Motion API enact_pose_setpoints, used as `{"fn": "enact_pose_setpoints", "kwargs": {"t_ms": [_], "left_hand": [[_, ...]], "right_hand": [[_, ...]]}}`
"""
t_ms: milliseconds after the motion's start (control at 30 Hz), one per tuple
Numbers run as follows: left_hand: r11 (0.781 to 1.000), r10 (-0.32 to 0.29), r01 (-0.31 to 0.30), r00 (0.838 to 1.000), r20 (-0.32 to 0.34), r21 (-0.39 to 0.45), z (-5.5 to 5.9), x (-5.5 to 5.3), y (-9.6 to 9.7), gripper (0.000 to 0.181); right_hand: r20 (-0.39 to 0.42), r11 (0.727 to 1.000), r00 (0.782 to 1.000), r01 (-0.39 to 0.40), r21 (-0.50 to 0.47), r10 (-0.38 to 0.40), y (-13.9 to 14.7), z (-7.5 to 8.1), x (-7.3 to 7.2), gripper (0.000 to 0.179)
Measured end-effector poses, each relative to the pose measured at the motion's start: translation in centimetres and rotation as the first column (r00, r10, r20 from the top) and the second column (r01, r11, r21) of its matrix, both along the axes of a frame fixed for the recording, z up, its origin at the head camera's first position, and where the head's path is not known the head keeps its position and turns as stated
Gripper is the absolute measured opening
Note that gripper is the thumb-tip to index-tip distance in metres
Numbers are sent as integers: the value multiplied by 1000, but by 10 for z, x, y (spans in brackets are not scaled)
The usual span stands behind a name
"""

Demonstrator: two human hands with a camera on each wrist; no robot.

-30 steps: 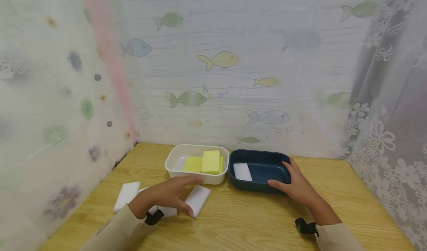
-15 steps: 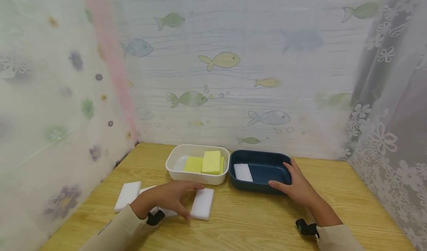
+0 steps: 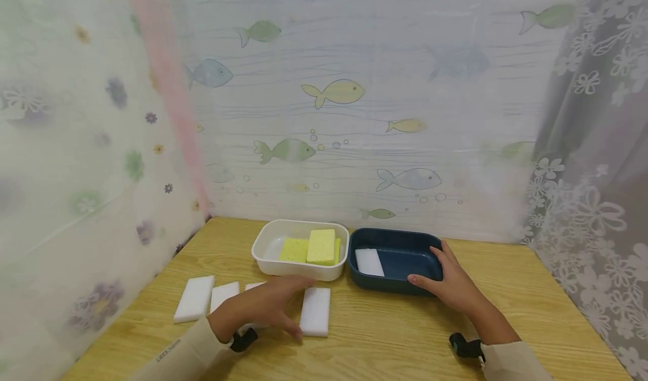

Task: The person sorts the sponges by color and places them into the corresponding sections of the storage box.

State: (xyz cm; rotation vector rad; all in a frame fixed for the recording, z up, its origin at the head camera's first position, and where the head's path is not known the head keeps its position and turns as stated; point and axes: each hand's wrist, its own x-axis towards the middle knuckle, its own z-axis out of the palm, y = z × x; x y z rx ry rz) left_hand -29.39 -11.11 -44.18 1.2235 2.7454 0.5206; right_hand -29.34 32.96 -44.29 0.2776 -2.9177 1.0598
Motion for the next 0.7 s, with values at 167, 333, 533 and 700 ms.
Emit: {"fn": "enact_pose_setpoints", "kwargs": {"t_ms": [167,333,533,700], "left_hand": [[1000,8,-8,1000,5,-9,0,2,3,108],[1000,8,-9,1000,28,4,3,4,4,104],[999,-31,31,999,18,33,6,4,6,101],[997,-51,50,999,16,56,12,5,7,101]], "right_hand": [[-1,1000,1000,-1,-8,1,0,-1,0,106],[-7,1000,1000,-1,-4,1,1,-1,-1,106],[-14,1000,1000,2,2,-2,1,-1,-1,106],[-13,1000,1000,1,2,-1,0,0,0,106]]}}
